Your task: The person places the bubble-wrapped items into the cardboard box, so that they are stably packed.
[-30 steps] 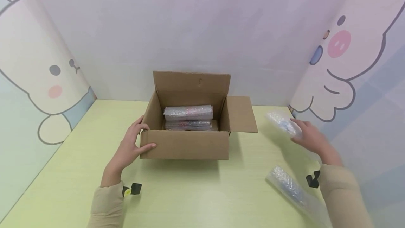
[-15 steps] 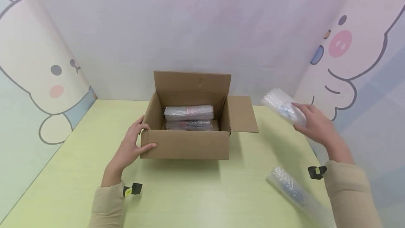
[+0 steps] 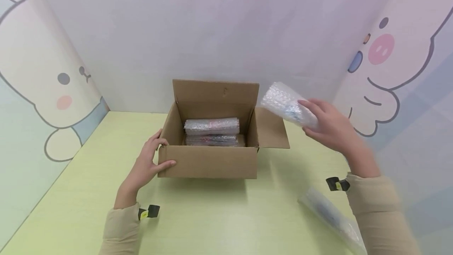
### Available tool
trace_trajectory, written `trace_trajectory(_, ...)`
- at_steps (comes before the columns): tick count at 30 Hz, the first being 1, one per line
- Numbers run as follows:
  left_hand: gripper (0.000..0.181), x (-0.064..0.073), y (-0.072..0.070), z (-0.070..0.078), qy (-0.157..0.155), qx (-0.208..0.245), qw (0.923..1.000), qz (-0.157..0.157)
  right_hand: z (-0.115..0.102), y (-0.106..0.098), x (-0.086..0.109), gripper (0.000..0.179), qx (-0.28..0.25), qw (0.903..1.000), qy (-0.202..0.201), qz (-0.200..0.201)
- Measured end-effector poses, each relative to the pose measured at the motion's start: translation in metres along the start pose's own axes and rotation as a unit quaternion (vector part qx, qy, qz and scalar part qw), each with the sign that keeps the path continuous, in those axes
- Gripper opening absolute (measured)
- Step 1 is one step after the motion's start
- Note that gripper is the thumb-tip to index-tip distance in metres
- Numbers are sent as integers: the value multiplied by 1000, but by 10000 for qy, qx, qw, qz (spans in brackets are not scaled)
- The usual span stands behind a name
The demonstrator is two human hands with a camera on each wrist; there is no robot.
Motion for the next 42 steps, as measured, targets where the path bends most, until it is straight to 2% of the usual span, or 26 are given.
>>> trace_trajectory(7,54,0,0,0,5,90,10000,11,-59,9,-14,74,-40,9940,-1057,280)
trace_trajectory(14,75,1,0,0,-1,165,9998,-61,-113,32,-26,69,-160,9822,-1870,105)
trace_trajectory(23,104,-1,0,4,217,82,9997,0,-161,74,-42,61,294,9712,-2213,-837)
trace_trajectory(31,104,-1,3,2,167,81,9998,-63,-187,102,-48,61,565,9579,-2434,-1415)
trace_trajectory(36,105,-1,4,1,100,93,9999,-101,-196,114,-50,59,755,9502,-2499,-1705)
trace_trajectory(42,106,-1,5,0,-101,148,9996,-211,-196,125,-55,62,969,9414,-2289,-2279)
Point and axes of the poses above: each hand's wrist, its own x-axis away from the middle knuckle, its own y-axis out of the palm, z = x × y, the point moved 8 cm from there along -x, towards the middle knuckle, and after that the axes turned 9 degrees about y, right-handed, at the moved point
